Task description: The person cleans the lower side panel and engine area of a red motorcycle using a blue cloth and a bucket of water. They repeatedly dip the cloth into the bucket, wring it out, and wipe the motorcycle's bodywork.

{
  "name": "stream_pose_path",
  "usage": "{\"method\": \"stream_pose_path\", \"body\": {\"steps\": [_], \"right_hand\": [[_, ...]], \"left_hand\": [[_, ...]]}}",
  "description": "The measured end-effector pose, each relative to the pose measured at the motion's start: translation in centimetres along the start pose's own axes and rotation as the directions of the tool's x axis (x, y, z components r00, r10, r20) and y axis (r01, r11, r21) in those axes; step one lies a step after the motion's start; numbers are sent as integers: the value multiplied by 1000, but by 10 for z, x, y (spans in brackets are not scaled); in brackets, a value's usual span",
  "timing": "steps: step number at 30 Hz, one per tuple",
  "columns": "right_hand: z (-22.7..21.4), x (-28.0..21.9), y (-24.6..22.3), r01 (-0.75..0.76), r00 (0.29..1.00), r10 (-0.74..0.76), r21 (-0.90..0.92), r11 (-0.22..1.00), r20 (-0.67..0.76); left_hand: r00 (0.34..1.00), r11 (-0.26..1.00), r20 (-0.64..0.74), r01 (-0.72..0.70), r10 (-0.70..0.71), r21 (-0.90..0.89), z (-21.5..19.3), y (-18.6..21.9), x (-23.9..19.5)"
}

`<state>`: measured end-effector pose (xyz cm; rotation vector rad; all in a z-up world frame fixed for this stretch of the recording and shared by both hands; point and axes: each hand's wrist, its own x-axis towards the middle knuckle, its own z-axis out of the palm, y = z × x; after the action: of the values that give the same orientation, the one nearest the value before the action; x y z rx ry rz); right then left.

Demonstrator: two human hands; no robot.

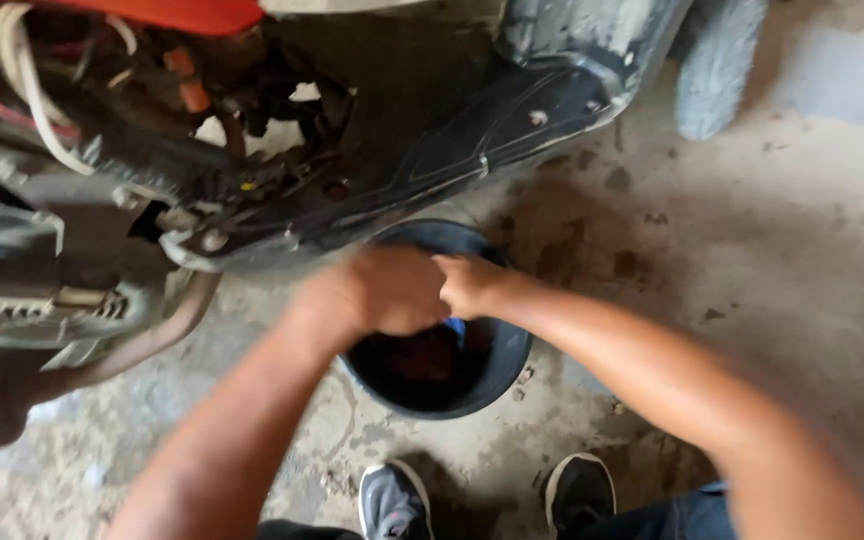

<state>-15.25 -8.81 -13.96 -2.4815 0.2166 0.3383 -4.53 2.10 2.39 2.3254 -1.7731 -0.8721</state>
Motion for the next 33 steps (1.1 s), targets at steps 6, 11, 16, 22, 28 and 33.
{"method": "stream_pose_path", "body": {"steps": [6,11,16,22,28,33], "right_hand": [[178,78,58,-591,722,420,-174,788,-550],[146,35,87,69,938,-62,8,998,-340],[206,21,78,-281,693,-132,-434,856,-709],[-2,-2,-9,-305,947,308,-45,951,92],[-67,-23,2,-337,941,306,478,811,144],[-19,-24,24,-217,893,446,923,319,56]], "left_hand": [[795,900,502,120,-340,420,176,-27,18],[890,954,352,236,-288,184,134,-43,16],[856,855,228,364,-463,370,167,-59,62],[953,989,274,142,-125,-41,161,-97,53],[989,750,144,116,-28,-652,142,-81,39],[998,644,5,-36,61,-764,144,-72,55]]}}
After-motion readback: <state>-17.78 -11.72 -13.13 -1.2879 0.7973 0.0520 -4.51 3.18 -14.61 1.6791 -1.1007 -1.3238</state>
